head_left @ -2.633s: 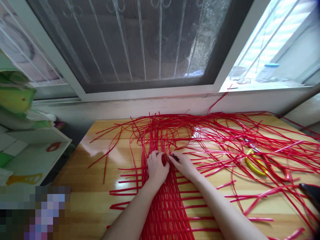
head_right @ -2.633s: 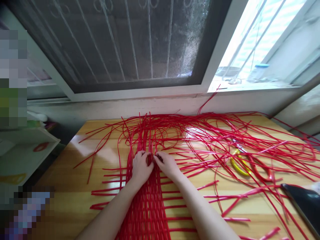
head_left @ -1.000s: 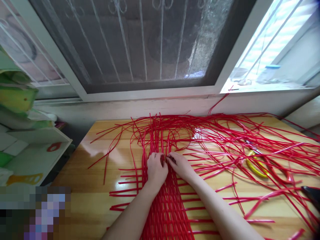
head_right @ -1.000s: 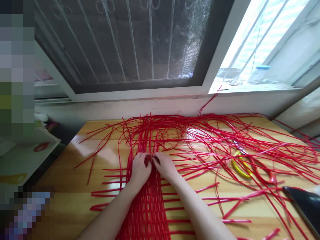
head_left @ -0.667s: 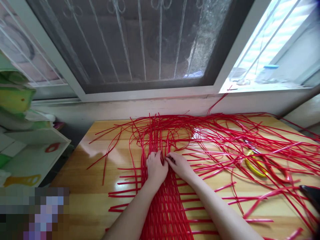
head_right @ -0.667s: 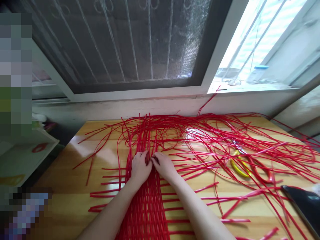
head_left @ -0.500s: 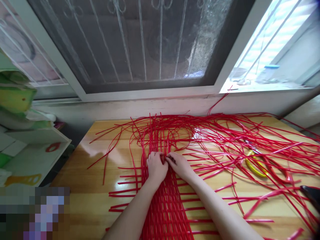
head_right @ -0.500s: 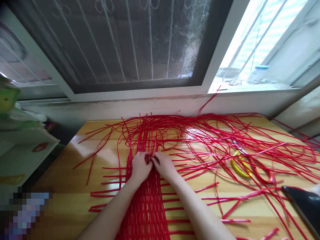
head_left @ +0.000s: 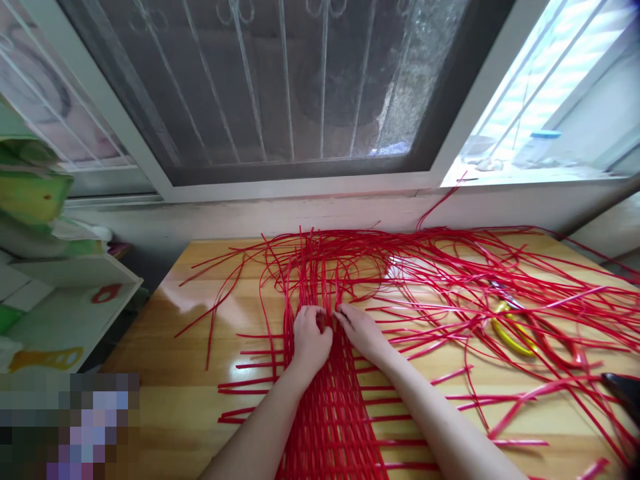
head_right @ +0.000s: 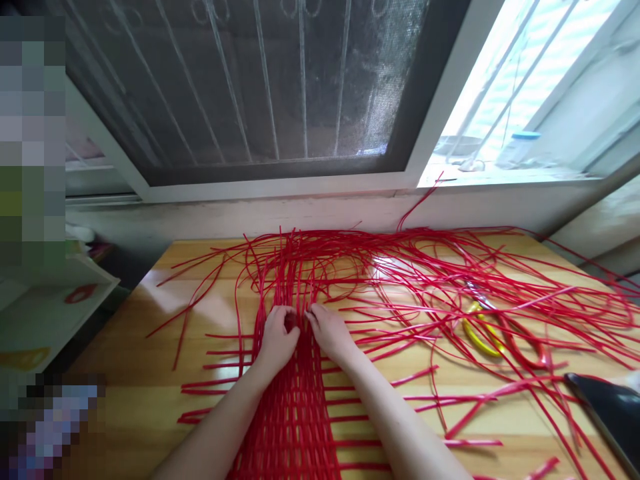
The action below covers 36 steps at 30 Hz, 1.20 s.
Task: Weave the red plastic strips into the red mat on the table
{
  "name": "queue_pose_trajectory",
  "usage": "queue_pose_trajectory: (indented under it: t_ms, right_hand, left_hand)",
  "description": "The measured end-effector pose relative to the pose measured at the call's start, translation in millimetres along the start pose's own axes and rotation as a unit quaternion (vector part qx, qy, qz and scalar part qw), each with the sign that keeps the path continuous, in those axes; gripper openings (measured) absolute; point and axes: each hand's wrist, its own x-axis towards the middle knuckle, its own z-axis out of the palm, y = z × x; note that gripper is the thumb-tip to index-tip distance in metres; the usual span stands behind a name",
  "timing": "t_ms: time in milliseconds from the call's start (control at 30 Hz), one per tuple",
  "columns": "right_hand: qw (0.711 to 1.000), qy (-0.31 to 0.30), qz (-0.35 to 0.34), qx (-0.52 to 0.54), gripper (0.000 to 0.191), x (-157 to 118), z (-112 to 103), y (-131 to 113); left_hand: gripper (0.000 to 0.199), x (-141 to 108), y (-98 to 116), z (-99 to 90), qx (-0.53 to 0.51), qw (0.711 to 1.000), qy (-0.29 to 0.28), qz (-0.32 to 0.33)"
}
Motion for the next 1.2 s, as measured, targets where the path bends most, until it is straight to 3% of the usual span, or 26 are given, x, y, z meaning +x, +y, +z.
queue_pose_trajectory:
  t_ms: [400,567,700,800,1000,1200]
  right_hand:
    - [0.999,-0.006,0.006,-0.049,0.01,-3.4,0.9,-5.3]
    - [0.999,0.009,0.0,-0.049,0.008,-4.2,2.2,-3.4]
    - [0.999,0.001,-0.038,-0.011,0.008,-6.2,-1.2,-5.5]
    - [0.999,0.007,-0.051,0.008,0.019,-9.5,-5.0,-9.7]
    - [0.995,0.041,-0.087,-0.015,0.028,-11.8,-14.4,-20.3]
    - [0.99,-0.057,-0.103,-0.076,0.02,1.1,-19.1,-30.3]
  left_hand:
    - [0.018,-4.0,6.5,-1.6,-0.027,0.999,0.025,0.034]
    - [0.023,-3.2,1.8,-0.5,-0.024,0.998,0.035,0.052]
    - [0.018,-2.5,-3.1,1.7,-0.046,0.998,0.038,0.034]
    - [0.018,-2.0,-3.8,1.9,-0.066,0.997,0.047,0.009]
    - [0.015,-1.0,-2.2,-1.5,-0.1,0.993,0.058,-0.027]
    - [0.014,0.0,-4.4,-2.1,-0.145,0.986,0.071,-0.04]
